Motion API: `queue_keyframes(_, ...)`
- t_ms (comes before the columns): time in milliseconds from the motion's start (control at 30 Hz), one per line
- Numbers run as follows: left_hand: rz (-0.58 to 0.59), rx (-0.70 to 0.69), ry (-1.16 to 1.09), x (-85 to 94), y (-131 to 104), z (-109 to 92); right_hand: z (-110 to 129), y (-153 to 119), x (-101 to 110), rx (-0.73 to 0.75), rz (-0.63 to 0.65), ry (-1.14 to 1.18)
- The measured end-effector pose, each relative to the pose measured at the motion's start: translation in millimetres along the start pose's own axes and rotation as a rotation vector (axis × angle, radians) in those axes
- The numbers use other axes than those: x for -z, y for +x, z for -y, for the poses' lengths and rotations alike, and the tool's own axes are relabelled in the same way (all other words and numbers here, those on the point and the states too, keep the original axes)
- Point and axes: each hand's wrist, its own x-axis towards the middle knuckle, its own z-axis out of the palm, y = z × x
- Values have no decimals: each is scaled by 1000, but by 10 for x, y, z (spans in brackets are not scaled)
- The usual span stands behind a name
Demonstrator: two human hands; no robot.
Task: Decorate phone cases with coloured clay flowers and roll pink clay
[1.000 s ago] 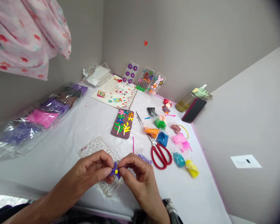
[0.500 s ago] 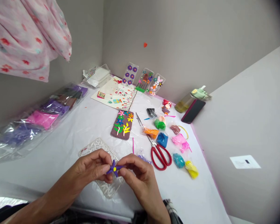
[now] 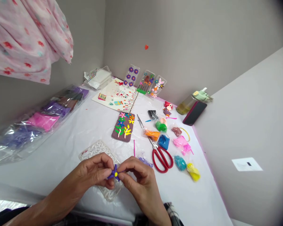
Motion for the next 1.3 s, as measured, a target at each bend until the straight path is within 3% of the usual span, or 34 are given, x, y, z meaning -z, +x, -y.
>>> queue_keyframes(300, 2, 41, -38, 41, -1, 48, -36, 11, 27, -99, -40, 198)
queue_keyframes(533, 15, 33, -66, -6, 8, 12, -14, 27, 34, -174, 24, 351)
queue_keyframes(900, -44, 35, -60, -29, -9, -9, 0, 36, 23, -153, 27, 341)
queue_keyframes(1300, -35, 23, -52, -47, -14, -18, 15, 13, 12, -114, 17, 256)
